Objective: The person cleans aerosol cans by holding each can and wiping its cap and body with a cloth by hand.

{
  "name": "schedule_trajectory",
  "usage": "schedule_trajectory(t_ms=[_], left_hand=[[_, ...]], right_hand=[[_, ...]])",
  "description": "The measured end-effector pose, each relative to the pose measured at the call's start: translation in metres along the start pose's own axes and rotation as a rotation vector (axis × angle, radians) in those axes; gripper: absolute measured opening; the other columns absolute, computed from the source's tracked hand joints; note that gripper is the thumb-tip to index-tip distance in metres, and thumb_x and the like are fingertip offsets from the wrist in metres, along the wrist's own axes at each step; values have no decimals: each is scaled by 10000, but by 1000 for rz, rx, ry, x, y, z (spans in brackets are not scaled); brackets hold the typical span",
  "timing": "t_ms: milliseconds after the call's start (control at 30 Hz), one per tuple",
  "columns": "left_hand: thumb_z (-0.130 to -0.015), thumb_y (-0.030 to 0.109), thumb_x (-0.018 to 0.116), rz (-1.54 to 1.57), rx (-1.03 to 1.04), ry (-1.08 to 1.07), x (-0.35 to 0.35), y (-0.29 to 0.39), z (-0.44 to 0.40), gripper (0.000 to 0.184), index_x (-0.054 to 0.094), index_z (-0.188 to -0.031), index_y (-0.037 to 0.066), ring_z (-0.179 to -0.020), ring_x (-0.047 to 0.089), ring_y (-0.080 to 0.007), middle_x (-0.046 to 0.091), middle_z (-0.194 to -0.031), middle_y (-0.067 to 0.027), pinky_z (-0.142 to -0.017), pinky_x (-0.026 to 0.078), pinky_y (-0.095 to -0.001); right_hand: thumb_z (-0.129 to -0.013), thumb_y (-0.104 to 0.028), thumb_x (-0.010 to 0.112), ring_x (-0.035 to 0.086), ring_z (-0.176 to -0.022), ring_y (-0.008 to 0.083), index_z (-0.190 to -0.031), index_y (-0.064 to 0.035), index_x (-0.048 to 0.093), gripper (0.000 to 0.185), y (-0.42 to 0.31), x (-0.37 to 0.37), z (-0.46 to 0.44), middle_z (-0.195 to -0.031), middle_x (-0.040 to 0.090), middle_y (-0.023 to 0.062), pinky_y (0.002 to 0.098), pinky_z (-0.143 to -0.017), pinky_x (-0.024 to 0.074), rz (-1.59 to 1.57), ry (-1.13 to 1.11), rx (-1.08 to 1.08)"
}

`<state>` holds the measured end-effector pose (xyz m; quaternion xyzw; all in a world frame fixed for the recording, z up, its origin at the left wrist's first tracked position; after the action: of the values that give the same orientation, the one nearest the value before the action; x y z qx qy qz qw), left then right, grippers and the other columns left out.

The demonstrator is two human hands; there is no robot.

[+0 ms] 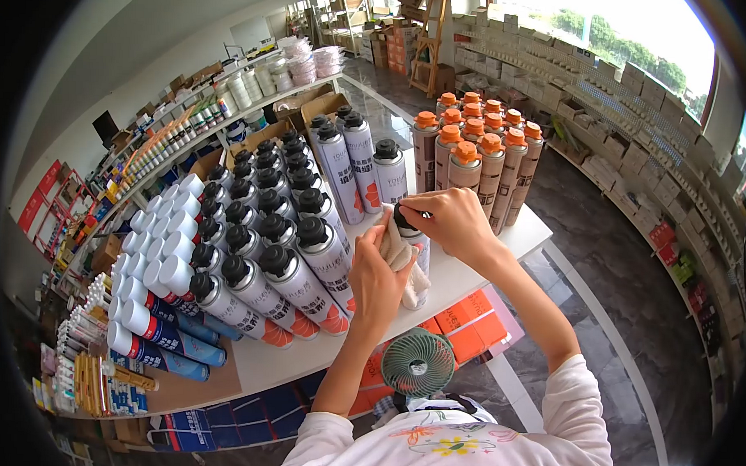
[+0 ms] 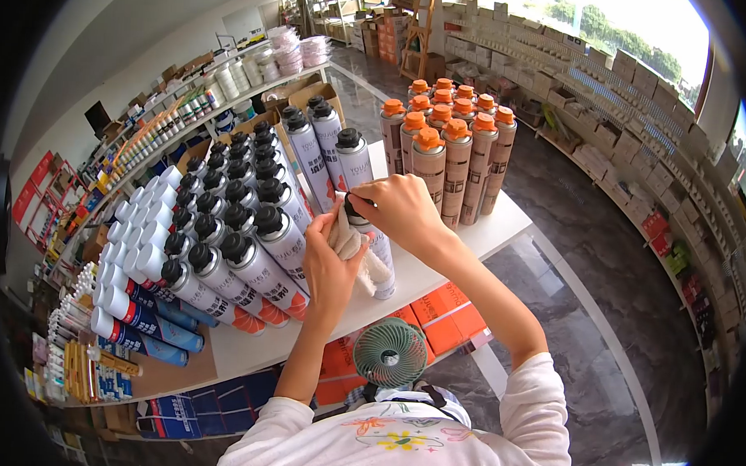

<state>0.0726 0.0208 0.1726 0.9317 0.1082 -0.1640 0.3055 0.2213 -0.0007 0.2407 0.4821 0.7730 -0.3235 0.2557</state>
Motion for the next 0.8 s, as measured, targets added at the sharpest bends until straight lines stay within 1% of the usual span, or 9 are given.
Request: schedule_trajectory(t_ms=[100, 200, 267, 333, 400, 433, 500, 633, 800], left_hand=[[-763, 130, 866, 35, -2, -106, -12, 10, -21, 664, 429, -1248, 8, -1150, 628, -380, 613, -1290, -223, -928, 529, -422], [-757, 188, 875, -76, -2, -257, -14, 10, -33, 677, 436, -1250, 34, -1080, 656, -375, 644, -1164, -180, -847, 554, -440], [-746, 194, 882, -113, -43, -236, -13, 9, -26, 646, 473, -1221, 39, -1046, 664, -363, 651, -1145, -165, -828, 559, -431], [-735, 200, 890, -153, -78, -219, -12, 7, -19, 615, 509, -1191, 43, -1013, 672, -352, 658, -1126, -150, -809, 563, -423], [-700, 177, 903, -149, 25, -74, -12, 9, -13, 502, 600, -1077, 42, -954, 676, -316, 691, -1123, -125, -782, 567, -393], [-700, 177, 903, -139, 30, -76, -10, 9, -13, 502, 600, -1077, 42, -954, 676, -316, 691, -1123, -125, -782, 567, -393], [-671, 154, 907, -154, 199, 50, -12, 13, -13, 420, 653, -987, 46, -936, 675, -285, 719, -1141, -102, -768, 568, -371], [-686, 119, 873, -209, 269, 38, -9, 8, -7, 406, 684, -1042, 61, -1011, 662, -285, 707, -1217, -90, -801, 574, -376], [-692, 124, 868, -263, 257, -9, -13, 12, -9, 378, 691, -1021, 62, -1007, 668, -264, 711, -1209, -77, -787, 578, -370]], right_hand=[[-924, -237, 660, 681, -664, 276, -919, -99, 775, 180, -1, 0, -1, -756, 716, 105, 364, -596, 527, 12, 22, -37], [-923, -235, 656, 678, -661, 275, -867, -88, 753, 185, -3, 0, -1, -737, 703, 101, 361, -586, 525, 41, -7, -22], [-923, -233, 654, 675, -655, 275, -846, -83, 739, 189, -3, 0, -1, -726, 695, 98, 363, -579, 524, 56, -9, -17], [-917, -227, 653, 666, -636, 278, -820, -79, 718, 188, -3, 2, 1, -715, 683, 97, 373, -570, 522, -22, 99, -57], [-912, -224, 655, 662, -628, 280, -813, -82, 715, 183, -5, 6, 2, -704, 677, 98, 376, -569, 524, -26, 114, -51], [-908, -221, 657, 658, -621, 282, -807, -85, 713, 179, -6, 6, 2, -694, 672, 98, 380, -569, 525, -29, 127, -46], [-902, -219, 662, 656, -616, 287, -798, -89, 710, 173, -5, 5, 0, -682, 664, 101, 375, -572, 532, -7, 93, -17], [-901, -212, 661, 648, -598, 294, -802, -87, 700, 164, -6, 5, 1, -680, 662, 97, 385, -564, 529, -61, 115, -20], [-913, -212, 662, 675, -677, 290, -862, -82, 722, 153, -8, 5, 3, -723, 684, 112, 378, -622, 546, 20, 76, -40]])
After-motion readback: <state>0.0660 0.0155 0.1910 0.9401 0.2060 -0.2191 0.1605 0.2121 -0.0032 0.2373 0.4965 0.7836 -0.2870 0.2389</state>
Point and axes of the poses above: each hand's wrist, its own z-axis away from the middle knuckle, its own x-axis out of the palm, y = z × x, the point moved 4 cm from there along -z, towards the middle knuckle
